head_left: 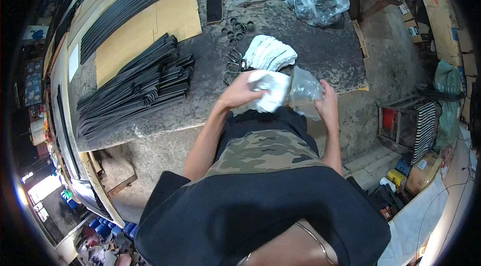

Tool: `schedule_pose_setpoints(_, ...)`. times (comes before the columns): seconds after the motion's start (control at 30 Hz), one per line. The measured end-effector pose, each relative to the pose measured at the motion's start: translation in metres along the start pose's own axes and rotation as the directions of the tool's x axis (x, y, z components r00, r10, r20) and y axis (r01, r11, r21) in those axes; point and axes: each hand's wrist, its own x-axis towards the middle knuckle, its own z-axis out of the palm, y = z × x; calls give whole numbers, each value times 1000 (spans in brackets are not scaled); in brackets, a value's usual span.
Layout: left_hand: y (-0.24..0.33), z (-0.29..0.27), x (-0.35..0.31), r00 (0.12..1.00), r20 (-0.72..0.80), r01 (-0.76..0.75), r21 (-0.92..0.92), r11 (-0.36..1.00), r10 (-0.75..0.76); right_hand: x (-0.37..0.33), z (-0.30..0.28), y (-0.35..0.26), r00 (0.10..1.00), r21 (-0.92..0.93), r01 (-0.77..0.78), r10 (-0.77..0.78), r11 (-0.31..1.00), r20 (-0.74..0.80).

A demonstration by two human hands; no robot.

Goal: The person attaches a buckle to a belt strap, places the belt on the table, and unwraps additional buckles from paper and plastic packaging. The person then organizes the buckles and loops on the table by hand.

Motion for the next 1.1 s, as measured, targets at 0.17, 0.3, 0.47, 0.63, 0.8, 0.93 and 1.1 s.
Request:
schedule_pose_setpoints(0.17,-15,64,76,881,451,-288,268,919,145,17,11,-22,976,383,-119,179,916,-124)
schedule_pose_setpoints(0.3,-63,66,90,987,129,-104,88,991,92,12,-1,-47,971,504,-49,160,862,-179)
schedule_pose_setpoints(0.47,-92,63,117,992,-129,46,402,915,7,-6,9,-52,971,438,106,2,893,-238)
schedule_pose_setpoints(0.63,-119,93,162,907,-164,189,-666,721,-389,-14,36,-61,985,590,149,-70,793,-155)
schedule_pose_setpoints(0.8,-117,90,178,960,192,262,-868,423,-202,-10,41,-53,991,518,130,-88,845,-104)
schedule_pose_setpoints(0.93,-126,89,187,948,144,316,-522,792,-284,0,39,-41,994,528,42,19,848,-110)
schedule_pose_setpoints(1.1,-80,80,189,927,351,-229,810,540,-133,24,18,-23,985,681,-127,171,721,2)
